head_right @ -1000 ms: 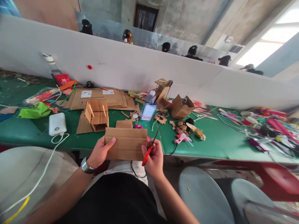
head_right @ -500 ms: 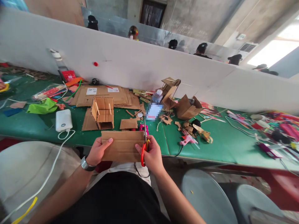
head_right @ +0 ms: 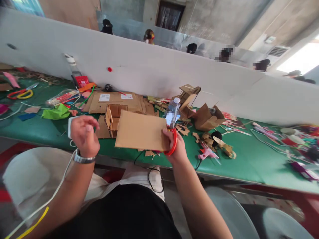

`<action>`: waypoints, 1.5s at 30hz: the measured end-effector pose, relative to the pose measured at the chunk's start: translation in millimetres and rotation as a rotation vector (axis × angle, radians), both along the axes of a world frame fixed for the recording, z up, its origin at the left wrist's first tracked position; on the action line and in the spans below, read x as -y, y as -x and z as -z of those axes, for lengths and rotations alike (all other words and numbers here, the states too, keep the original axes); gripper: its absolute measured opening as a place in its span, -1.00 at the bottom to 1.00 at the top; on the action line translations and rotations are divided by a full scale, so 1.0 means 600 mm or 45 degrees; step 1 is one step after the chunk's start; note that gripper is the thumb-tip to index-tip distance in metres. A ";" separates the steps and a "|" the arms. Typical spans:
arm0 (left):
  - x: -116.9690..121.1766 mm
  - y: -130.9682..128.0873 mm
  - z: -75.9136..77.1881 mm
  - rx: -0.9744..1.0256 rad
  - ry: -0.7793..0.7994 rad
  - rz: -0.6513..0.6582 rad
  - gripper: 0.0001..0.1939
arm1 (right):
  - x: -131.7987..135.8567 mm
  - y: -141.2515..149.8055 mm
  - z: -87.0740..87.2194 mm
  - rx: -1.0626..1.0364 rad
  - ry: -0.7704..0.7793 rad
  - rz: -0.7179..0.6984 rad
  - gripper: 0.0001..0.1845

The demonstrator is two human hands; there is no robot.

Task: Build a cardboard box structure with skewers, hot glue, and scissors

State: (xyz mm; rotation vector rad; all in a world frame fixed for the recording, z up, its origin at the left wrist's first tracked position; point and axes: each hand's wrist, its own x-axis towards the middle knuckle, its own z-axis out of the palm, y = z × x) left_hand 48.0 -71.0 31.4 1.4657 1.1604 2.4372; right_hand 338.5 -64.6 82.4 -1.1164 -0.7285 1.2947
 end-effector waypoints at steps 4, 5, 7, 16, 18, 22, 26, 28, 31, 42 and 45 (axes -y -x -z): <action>-0.088 0.050 0.003 -0.210 0.073 0.017 -0.30 | -0.092 0.032 -0.034 0.014 -0.081 -0.105 -0.60; -0.105 0.061 0.012 -0.282 0.122 0.122 -0.15 | -0.112 0.043 -0.038 0.027 -0.093 -0.130 -0.62; -0.131 0.078 0.035 -0.382 0.214 0.374 0.07 | -0.144 0.067 -0.042 0.071 -0.064 -0.229 -0.63; -0.177 0.106 0.081 -0.248 0.297 0.792 0.17 | -0.191 0.119 -0.037 0.166 0.047 -0.363 -0.69; -0.177 0.107 0.074 -0.258 0.303 0.806 0.16 | -0.193 0.119 -0.039 0.194 0.058 -0.357 -0.69; -0.172 0.104 0.062 -0.285 0.268 0.803 0.11 | -0.197 0.119 -0.043 0.250 0.075 -0.343 -0.66; -0.169 0.102 0.057 -0.307 0.225 0.793 0.05 | -0.195 0.122 -0.046 0.284 0.088 -0.348 -0.65; -0.169 0.101 0.057 -0.313 0.209 0.781 -0.01 | -0.192 0.123 -0.046 0.289 0.090 -0.352 -0.63; -0.171 0.101 0.060 -0.296 0.178 0.780 -0.07 | -0.188 0.125 -0.045 0.295 0.084 -0.353 -0.59; -0.172 0.100 0.069 -0.310 0.228 0.795 0.05 | -0.185 0.117 -0.041 0.304 0.017 -0.350 -0.43; -0.169 0.099 0.070 -0.343 0.252 0.743 -0.02 | -0.187 0.114 -0.041 0.339 -0.006 -0.366 -0.38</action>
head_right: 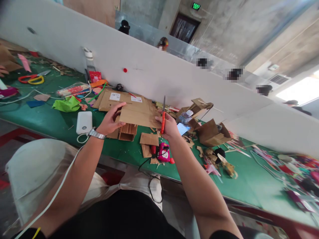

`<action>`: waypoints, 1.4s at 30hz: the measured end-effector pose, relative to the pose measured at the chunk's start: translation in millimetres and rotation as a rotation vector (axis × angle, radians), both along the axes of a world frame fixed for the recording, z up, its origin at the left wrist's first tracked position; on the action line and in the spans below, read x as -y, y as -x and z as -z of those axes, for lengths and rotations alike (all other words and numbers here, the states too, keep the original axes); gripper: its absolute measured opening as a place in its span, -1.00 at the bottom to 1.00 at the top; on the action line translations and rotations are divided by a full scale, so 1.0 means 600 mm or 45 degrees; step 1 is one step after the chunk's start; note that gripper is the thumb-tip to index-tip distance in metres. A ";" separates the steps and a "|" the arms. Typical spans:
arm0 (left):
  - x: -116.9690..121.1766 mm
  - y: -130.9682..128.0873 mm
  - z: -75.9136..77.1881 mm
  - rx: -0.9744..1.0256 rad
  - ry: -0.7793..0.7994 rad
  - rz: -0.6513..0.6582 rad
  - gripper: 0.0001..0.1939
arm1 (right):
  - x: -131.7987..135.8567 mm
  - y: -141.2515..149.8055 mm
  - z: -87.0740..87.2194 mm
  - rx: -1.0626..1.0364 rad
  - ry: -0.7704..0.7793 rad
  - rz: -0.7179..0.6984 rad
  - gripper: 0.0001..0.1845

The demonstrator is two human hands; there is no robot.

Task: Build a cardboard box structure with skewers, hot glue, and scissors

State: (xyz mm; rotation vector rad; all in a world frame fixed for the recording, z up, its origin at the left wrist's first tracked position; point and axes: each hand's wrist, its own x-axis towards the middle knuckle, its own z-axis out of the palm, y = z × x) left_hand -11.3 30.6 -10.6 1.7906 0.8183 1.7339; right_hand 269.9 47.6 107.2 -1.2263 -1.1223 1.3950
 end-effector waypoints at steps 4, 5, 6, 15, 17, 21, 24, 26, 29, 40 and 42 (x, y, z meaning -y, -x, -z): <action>0.005 0.001 -0.003 0.012 0.015 0.007 -0.04 | -0.005 -0.002 -0.002 0.068 0.011 -0.012 -0.36; 0.006 0.002 -0.005 0.016 0.015 0.019 -0.05 | -0.007 -0.002 -0.003 0.082 0.003 -0.016 -0.36; 0.008 0.002 -0.007 0.016 0.013 0.030 -0.06 | -0.008 -0.002 -0.003 0.093 -0.006 -0.022 -0.36; 0.021 0.003 -0.027 0.006 -0.007 0.054 -0.15 | -0.005 0.002 -0.011 0.086 0.002 0.009 -0.40; 0.020 0.003 -0.026 0.008 -0.003 0.049 -0.17 | -0.003 0.003 -0.013 0.090 0.007 0.014 -0.40; 0.019 0.004 -0.024 0.024 0.012 0.087 -0.12 | -0.002 0.005 -0.016 0.088 0.006 0.010 -0.40; 0.019 0.007 -0.024 0.047 0.043 0.122 -0.16 | -0.002 0.006 -0.016 0.093 -0.005 0.016 -0.41; 0.020 0.008 -0.025 0.053 0.071 0.146 -0.21 | -0.003 0.007 -0.016 0.103 -0.004 0.020 -0.41; 0.019 0.011 -0.025 0.053 0.085 0.173 -0.22 | -0.004 0.007 -0.015 0.109 -0.005 0.014 -0.42; 0.020 0.014 -0.022 0.025 0.063 0.151 -0.20 | -0.006 0.001 -0.007 0.096 -0.045 -0.006 -0.38; 0.020 0.014 -0.022 0.029 0.066 0.152 -0.19 | -0.006 0.001 -0.006 0.098 -0.057 0.004 -0.39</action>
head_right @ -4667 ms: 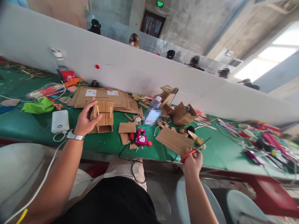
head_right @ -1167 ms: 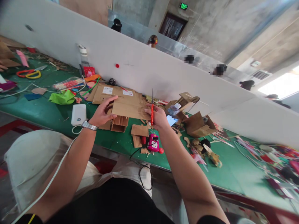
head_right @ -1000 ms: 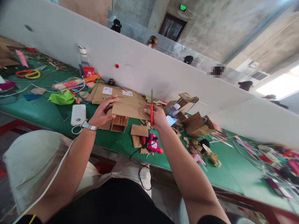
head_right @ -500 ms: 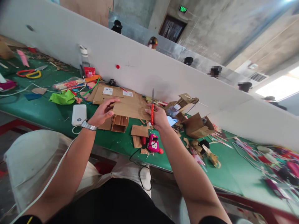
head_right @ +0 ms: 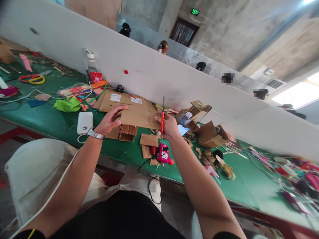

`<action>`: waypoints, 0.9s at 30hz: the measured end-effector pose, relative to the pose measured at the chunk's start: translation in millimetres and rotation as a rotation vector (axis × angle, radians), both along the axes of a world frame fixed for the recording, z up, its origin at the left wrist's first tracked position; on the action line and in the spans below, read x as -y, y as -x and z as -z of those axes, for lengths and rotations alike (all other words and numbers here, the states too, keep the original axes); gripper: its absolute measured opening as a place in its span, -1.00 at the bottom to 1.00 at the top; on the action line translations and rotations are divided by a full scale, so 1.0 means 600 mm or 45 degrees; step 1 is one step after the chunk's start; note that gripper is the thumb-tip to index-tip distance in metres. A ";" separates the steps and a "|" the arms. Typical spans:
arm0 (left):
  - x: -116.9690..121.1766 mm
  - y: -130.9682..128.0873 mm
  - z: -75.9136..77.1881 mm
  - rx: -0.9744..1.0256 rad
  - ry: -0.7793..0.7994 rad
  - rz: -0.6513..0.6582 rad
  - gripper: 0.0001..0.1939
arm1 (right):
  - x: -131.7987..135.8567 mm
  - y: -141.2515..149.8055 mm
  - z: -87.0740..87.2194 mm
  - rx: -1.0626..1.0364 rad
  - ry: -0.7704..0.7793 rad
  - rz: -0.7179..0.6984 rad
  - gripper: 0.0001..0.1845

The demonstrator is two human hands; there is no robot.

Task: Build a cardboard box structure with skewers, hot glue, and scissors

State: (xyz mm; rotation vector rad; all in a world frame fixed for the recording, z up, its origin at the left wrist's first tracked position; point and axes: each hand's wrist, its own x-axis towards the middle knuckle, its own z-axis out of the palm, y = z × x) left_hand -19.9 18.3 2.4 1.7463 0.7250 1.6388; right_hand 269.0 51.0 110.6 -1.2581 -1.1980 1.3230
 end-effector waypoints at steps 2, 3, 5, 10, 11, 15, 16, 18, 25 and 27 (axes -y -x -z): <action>0.000 0.000 0.001 0.003 0.006 0.012 -0.18 | 0.001 0.001 0.001 0.002 -0.019 0.002 -0.40; 0.000 0.001 0.001 0.002 0.008 0.018 -0.19 | 0.002 0.002 0.001 0.001 -0.028 0.002 -0.39; -0.001 0.001 0.001 0.000 0.012 0.027 -0.19 | 0.002 0.003 0.001 0.001 -0.041 0.006 -0.38; -0.001 0.003 0.001 -0.005 0.001 0.024 -0.19 | 0.002 0.002 0.002 0.023 -0.039 -0.003 -0.37; -0.001 0.003 0.001 -0.008 -0.003 0.022 -0.19 | 0.002 0.002 0.002 0.029 -0.036 -0.008 -0.38; -0.002 0.002 0.002 -0.018 -0.011 0.012 -0.18 | 0.002 0.000 0.004 0.016 -0.034 -0.012 -0.39; -0.002 0.002 0.002 -0.019 -0.014 0.010 -0.18 | 0.002 0.000 0.005 0.000 -0.038 -0.016 -0.39; -0.002 0.002 0.002 -0.021 -0.021 0.009 -0.18 | 0.002 -0.002 0.008 -0.031 -0.054 -0.033 -0.40; 0.000 0.001 0.001 -0.037 -0.002 0.038 -0.17 | 0.005 -0.007 0.019 -0.070 -0.048 -0.036 -0.43; 0.000 0.002 0.002 -0.032 0.003 0.046 -0.17 | 0.007 -0.004 0.019 -0.095 -0.035 -0.026 -0.43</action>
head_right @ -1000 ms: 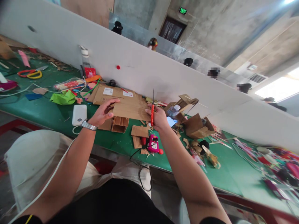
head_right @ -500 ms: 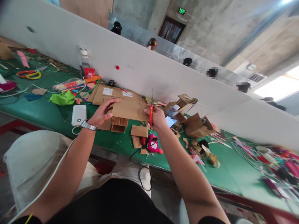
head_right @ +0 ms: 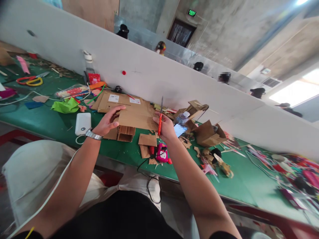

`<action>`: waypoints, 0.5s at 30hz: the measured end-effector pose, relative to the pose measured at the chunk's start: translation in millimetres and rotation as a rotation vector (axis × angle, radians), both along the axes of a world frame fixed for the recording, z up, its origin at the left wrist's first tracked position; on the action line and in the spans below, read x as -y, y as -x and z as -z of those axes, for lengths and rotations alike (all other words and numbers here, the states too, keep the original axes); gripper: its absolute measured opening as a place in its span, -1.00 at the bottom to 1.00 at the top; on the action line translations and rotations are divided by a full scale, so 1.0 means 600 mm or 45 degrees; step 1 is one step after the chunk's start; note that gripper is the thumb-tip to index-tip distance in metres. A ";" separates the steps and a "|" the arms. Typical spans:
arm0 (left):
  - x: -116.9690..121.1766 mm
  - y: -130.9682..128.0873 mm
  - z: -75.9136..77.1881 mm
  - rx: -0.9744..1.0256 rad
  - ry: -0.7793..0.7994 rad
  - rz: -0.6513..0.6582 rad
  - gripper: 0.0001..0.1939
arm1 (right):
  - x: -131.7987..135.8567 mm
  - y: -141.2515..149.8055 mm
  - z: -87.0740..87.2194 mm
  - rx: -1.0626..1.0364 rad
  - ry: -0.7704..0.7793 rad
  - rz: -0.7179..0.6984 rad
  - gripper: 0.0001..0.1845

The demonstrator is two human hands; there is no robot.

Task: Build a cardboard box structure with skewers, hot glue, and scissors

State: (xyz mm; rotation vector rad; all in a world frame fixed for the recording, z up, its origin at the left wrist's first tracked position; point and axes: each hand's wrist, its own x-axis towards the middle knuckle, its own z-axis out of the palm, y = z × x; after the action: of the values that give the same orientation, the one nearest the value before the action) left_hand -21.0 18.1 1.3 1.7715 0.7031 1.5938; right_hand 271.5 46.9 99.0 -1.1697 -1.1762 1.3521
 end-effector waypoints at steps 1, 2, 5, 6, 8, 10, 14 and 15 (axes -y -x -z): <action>0.000 0.000 0.001 0.005 0.000 0.000 -0.17 | 0.001 0.002 0.000 -0.018 0.009 0.006 -0.42; -0.001 0.000 0.002 0.009 0.000 0.000 -0.16 | 0.002 0.003 -0.001 -0.033 0.019 0.015 -0.42; -0.004 0.001 0.007 0.032 -0.001 0.011 -0.18 | 0.004 0.007 -0.002 -0.049 0.053 0.038 -0.40; -0.006 0.001 0.009 0.047 0.001 0.018 -0.21 | 0.004 0.007 -0.002 -0.046 0.061 0.036 -0.40; -0.011 0.001 0.013 0.082 0.008 0.027 -0.31 | 0.005 0.007 -0.002 -0.036 0.066 0.023 -0.38; -0.014 0.001 0.017 0.102 0.015 0.030 -0.37 | 0.005 0.006 0.000 -0.023 0.059 0.012 -0.37; -0.014 0.002 0.018 0.054 0.009 0.020 -0.22 | 0.004 0.006 0.000 -0.022 0.058 0.020 -0.37; -0.013 0.002 0.017 0.041 0.006 0.018 -0.19 | 0.004 0.006 0.000 -0.026 0.066 0.025 -0.36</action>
State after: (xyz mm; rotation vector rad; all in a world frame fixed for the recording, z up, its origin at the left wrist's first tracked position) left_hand -22.1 26.1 -8.9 1.7400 0.6771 1.6061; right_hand 267.8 44.7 98.9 -1.1990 -1.1185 1.3837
